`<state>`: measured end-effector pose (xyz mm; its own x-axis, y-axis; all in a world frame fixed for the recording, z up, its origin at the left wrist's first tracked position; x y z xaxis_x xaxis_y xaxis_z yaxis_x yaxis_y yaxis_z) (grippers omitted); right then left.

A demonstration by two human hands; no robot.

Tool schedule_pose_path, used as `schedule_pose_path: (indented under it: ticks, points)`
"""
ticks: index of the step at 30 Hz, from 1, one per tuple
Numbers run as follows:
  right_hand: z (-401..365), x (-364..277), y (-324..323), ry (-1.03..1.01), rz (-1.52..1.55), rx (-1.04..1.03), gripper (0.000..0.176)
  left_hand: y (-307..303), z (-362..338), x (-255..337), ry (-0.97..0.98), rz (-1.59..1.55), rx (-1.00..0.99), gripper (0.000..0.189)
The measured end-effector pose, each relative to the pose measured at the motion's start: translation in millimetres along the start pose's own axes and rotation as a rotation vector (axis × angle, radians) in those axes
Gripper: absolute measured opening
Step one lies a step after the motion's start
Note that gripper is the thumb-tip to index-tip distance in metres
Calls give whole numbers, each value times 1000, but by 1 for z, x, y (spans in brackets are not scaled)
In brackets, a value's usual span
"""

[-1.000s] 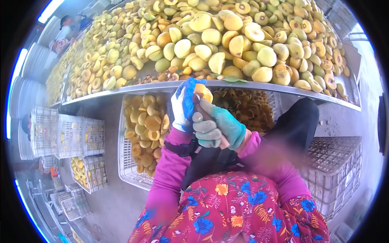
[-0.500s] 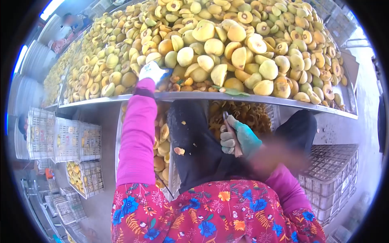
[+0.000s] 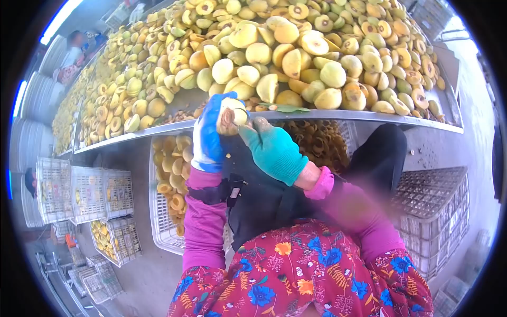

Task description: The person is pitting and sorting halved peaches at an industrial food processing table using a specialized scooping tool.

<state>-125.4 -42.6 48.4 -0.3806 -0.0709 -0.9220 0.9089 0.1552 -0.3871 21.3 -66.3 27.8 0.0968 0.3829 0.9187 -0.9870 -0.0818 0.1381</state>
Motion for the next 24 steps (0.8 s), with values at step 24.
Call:
schedule_pose_path:
  ticks: [24]
  points:
    - [-70, 3, 45, 963, 1624, -1320, 42, 46, -37, -4, -303, -352, 36, 32]
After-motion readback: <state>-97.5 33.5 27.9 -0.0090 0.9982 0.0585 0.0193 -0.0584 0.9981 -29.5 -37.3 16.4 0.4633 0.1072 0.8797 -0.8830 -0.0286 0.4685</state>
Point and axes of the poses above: each hand's wrist, its own z-axis towards the middle knuckle, its own y-axis out of the palm, x = y × z, the point moved 7 cm from there along z, towards the middle knuckle, and after that the axes turned 15 degrees about y, right-handed, at the moved point
